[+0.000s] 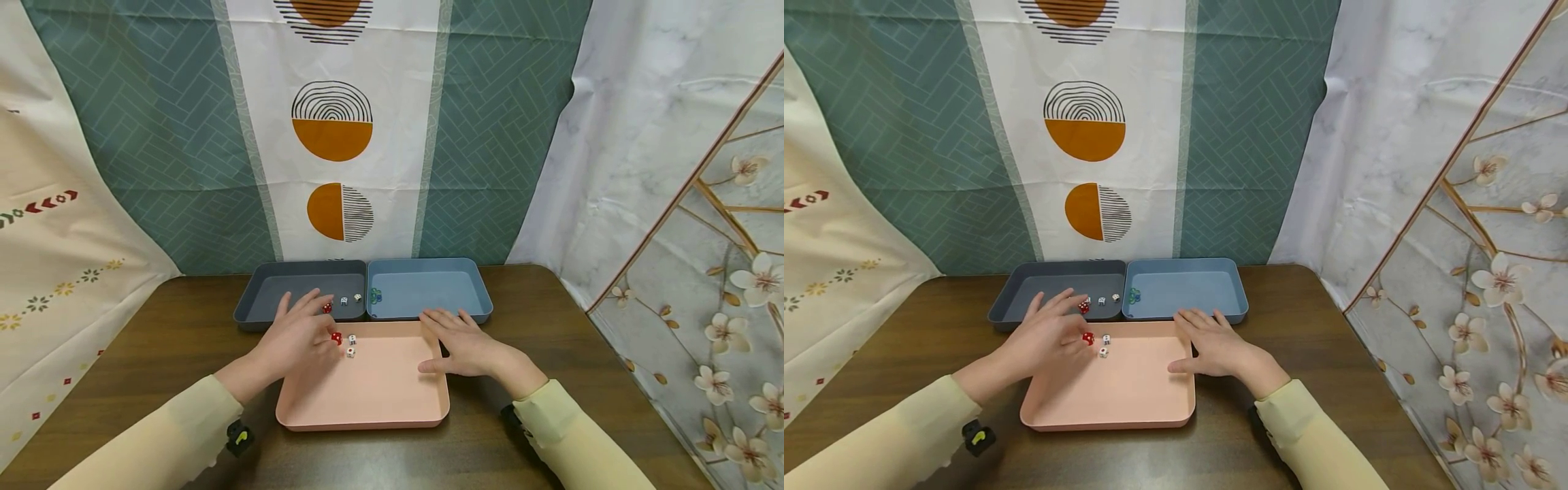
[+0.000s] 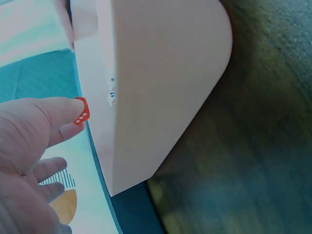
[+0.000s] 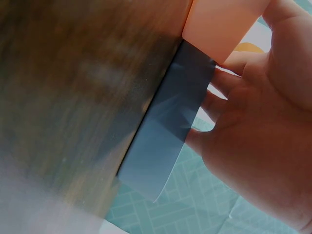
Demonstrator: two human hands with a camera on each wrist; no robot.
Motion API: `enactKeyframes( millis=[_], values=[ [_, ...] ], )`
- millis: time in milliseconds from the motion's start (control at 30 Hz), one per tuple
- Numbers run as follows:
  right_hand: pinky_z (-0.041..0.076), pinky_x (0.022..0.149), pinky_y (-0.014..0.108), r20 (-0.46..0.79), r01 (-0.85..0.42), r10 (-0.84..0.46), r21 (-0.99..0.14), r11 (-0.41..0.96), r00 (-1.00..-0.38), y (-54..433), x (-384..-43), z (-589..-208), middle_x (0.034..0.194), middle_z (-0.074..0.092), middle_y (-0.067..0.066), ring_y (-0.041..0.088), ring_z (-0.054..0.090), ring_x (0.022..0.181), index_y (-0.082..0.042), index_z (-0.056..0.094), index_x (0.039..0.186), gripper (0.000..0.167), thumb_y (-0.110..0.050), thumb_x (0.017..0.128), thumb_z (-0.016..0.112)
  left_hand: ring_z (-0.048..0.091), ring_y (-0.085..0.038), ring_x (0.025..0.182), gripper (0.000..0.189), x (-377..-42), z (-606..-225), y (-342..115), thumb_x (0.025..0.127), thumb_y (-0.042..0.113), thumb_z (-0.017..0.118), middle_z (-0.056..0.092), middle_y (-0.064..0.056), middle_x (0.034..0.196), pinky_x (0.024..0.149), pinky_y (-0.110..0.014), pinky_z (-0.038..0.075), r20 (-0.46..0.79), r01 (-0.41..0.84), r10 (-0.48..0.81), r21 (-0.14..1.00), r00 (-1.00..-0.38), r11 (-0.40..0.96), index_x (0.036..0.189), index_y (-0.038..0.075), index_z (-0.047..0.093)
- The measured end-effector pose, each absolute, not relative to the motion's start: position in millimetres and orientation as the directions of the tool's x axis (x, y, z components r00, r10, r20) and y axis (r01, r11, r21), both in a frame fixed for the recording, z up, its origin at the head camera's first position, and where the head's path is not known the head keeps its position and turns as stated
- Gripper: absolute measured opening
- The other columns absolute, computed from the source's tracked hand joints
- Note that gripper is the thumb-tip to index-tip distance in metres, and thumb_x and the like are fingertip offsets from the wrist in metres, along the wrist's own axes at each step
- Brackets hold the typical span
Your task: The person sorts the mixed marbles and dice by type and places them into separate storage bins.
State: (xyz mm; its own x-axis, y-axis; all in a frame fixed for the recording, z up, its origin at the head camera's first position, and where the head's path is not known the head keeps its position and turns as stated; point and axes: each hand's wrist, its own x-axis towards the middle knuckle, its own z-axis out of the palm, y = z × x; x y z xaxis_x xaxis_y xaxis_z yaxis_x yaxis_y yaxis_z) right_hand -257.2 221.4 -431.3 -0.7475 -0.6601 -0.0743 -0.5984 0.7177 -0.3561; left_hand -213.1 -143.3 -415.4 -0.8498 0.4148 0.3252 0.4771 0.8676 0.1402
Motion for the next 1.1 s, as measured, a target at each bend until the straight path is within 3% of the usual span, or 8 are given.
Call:
enactKeyframes(
  millis=[500, 1100],
  values=[
    [0.003, 0.133, 0.067, -0.077, -0.603, -0.662, -0.346, 0.719, -0.745, 221.6, -256.7, -430.3, 0.182, 0.023, 0.017, 0.040, 0.017, 0.168, -0.006, 0.026, 0.176, 0.104, -0.064, 0.103, 0.071, 0.038, -0.052, 0.157, 0.019, -221.2, -399.3, -152.6, 0.085, 0.012, 0.097, 0.057, -0.025, 0.159, 0.121, -0.085, 0.014, 0.354, 0.448, 0.377, 0.143, -0.856, 0.882, 0.096, 0.019, 0.083],
    [0.001, 0.132, 0.067, -0.085, -0.596, -0.658, -0.351, 0.723, -0.748, 221.5, -257.3, -429.8, 0.182, 0.021, 0.015, 0.039, 0.016, 0.169, -0.008, 0.025, 0.177, 0.104, -0.065, 0.102, 0.071, 0.034, -0.052, 0.159, 0.013, -243.7, -383.5, -162.4, 0.091, 0.014, 0.091, 0.052, -0.026, 0.163, 0.123, -0.084, 0.011, 0.352, 0.402, 0.343, 0.109, -0.871, 0.909, 0.103, 0.014, 0.084]
  ],
)
